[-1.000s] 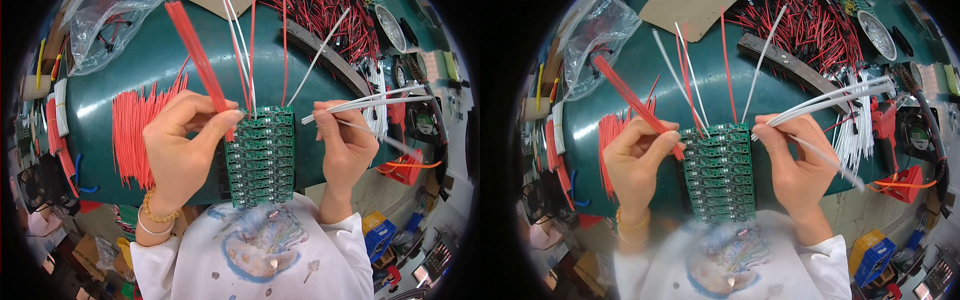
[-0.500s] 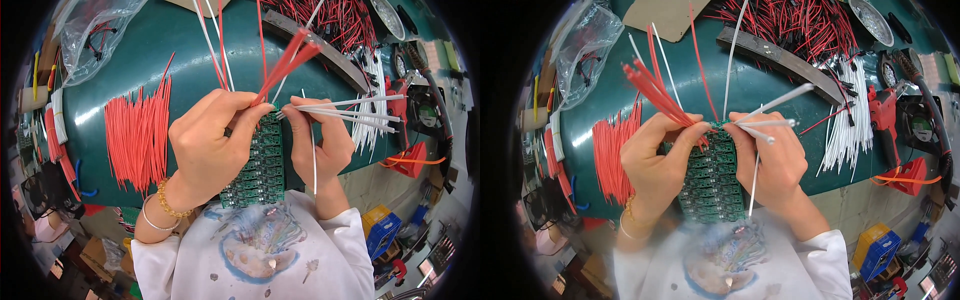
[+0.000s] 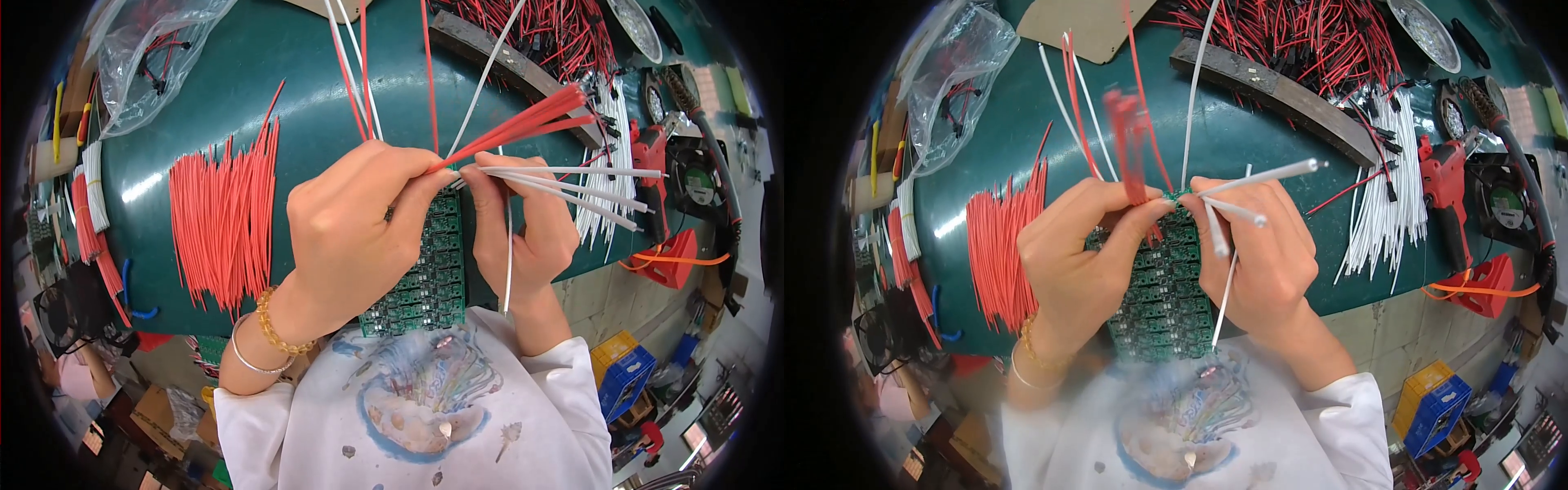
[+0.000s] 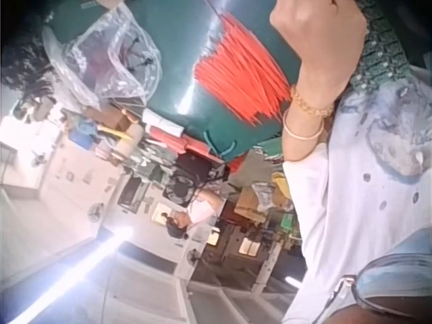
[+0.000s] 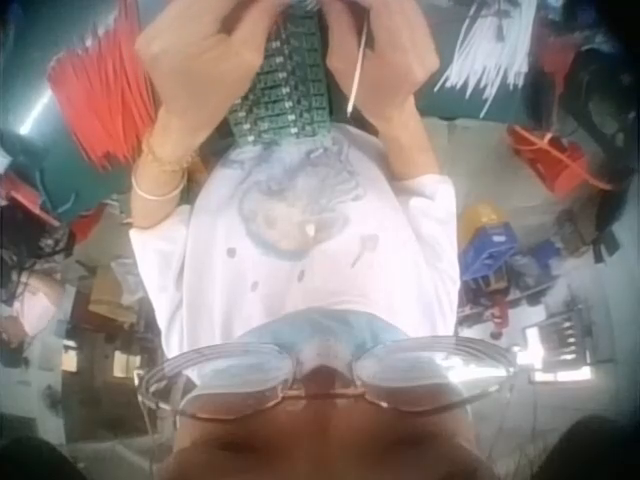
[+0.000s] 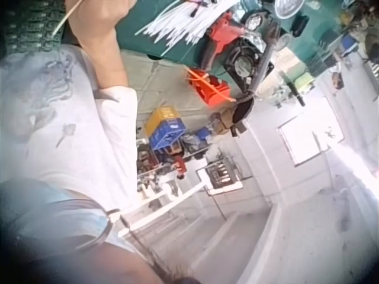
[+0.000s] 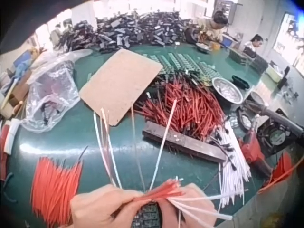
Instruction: The person inserts color-coded wires into connectors on an array of circuit boards by hand.
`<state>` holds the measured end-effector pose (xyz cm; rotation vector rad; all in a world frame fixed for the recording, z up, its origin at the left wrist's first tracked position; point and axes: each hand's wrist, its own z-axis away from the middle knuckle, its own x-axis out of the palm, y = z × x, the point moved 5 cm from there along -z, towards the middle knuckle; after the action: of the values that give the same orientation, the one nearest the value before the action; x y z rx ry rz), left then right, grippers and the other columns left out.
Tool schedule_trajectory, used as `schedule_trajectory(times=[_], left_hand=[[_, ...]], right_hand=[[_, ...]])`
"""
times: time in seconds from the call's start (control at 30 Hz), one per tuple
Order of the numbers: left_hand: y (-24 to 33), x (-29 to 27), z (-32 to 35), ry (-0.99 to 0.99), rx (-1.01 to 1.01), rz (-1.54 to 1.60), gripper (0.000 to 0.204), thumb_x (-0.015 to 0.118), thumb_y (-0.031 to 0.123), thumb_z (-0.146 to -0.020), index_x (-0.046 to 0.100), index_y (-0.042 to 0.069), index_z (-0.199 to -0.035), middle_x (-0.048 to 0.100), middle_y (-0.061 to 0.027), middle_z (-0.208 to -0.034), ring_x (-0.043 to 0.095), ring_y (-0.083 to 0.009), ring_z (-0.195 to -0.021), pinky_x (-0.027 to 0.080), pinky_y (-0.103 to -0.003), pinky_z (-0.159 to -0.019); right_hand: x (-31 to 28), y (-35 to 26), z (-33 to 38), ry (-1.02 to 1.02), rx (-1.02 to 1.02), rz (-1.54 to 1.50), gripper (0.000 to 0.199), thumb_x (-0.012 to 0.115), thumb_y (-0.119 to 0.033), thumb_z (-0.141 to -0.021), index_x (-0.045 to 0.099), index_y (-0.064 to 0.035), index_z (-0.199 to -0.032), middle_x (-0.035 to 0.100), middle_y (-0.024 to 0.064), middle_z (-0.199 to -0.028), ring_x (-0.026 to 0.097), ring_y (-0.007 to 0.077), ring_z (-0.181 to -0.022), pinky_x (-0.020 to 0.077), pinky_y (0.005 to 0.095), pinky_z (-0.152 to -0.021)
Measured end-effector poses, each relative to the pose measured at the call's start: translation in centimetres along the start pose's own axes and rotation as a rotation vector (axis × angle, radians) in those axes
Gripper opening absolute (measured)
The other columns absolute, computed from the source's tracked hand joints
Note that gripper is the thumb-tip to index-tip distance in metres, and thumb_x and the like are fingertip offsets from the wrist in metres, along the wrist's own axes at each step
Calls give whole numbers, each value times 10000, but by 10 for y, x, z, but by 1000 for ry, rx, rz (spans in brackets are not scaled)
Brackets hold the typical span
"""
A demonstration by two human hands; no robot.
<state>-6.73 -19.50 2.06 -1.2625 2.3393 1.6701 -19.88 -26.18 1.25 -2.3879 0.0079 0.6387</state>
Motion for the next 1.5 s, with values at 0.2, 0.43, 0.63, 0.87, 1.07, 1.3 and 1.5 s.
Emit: schedule_trajectory(times=[0.2, 0.43, 0.63, 0.87, 1.07, 1.3, 1.5], left_hand=[[2, -6, -2, -90, -94, -20, 76, 703, 0, -765, 674, -22, -832, 629, -112, -695, 604, -222, -544, 462, -298, -492], [-6, -50, 11, -29, -277, 138, 86, 680, -70, -780, 658, -73, -864, 682, -120, -808, 654, -139, -632, 510, -239, -571], [-13, -64, 30, 18, -476, 231, 55, 677, -87, -798, 651, -97, -846, 687, -119, -856, 667, -137, -665, 533, -229, -592], [-14, -51, 32, 39, -352, 181, 85, 713, -56, -754, 689, -70, -835, 694, -121, -791, 667, -152, -636, 516, -237, -563], [-15, -47, 32, 18, -313, 176, 72, 724, -41, -753, 687, -61, -812, 696, -122, -787, 657, -167, -633, 505, -253, -554], [-16, -45, 31, 13, -266, 137, 78, 727, -38, -752, 680, -62, -810, 690, -119, -772, 649, -163, -619, 490, -247, -527], [-11, -43, 26, -39, -213, 92, 89, 726, -31, -759, 679, -56, -830, 677, -121, -747, 642, -164, -605, 481, -250, -506]], right_hand=[[0, -3, -2, -11, -14, 27, 255, 720, 101, -710, 639, 57, -947, 635, 135, -755, 577, 254, -597, 451, 315, -520], [5, 2, -5, -146, 190, 3, 181, 720, 62, -730, 669, 30, -901, 610, 109, -707, 552, 215, -573, 427, 286, -518], [-17, 1, -3, -8, 467, -210, 70, 690, 50, -785, 648, 28, -836, 635, 85, -762, 548, 115, -615, 414, 226, -539], [17, -27, 5, -139, 207, -153, 202, 716, 106, -727, 612, 15, -874, 661, 127, -813, 629, 234, -659, 480, 291, -556], [24, -25, 7, -164, 176, -107, 216, 718, 109, -717, 604, 28, -881, 660, 132, -818, 630, 261, -663, 485, 308, -572], [25, -25, 9, -142, 141, -124, 214, 711, 117, -716, 606, 36, -884, 655, 132, -810, 629, 270, -667, 489, 313, -576], [26, -27, 9, -153, 127, -107, 216, 699, 117, -724, 620, 47, -913, 653, 131, -803, 613, 261, -645, 481, 311, -566]])
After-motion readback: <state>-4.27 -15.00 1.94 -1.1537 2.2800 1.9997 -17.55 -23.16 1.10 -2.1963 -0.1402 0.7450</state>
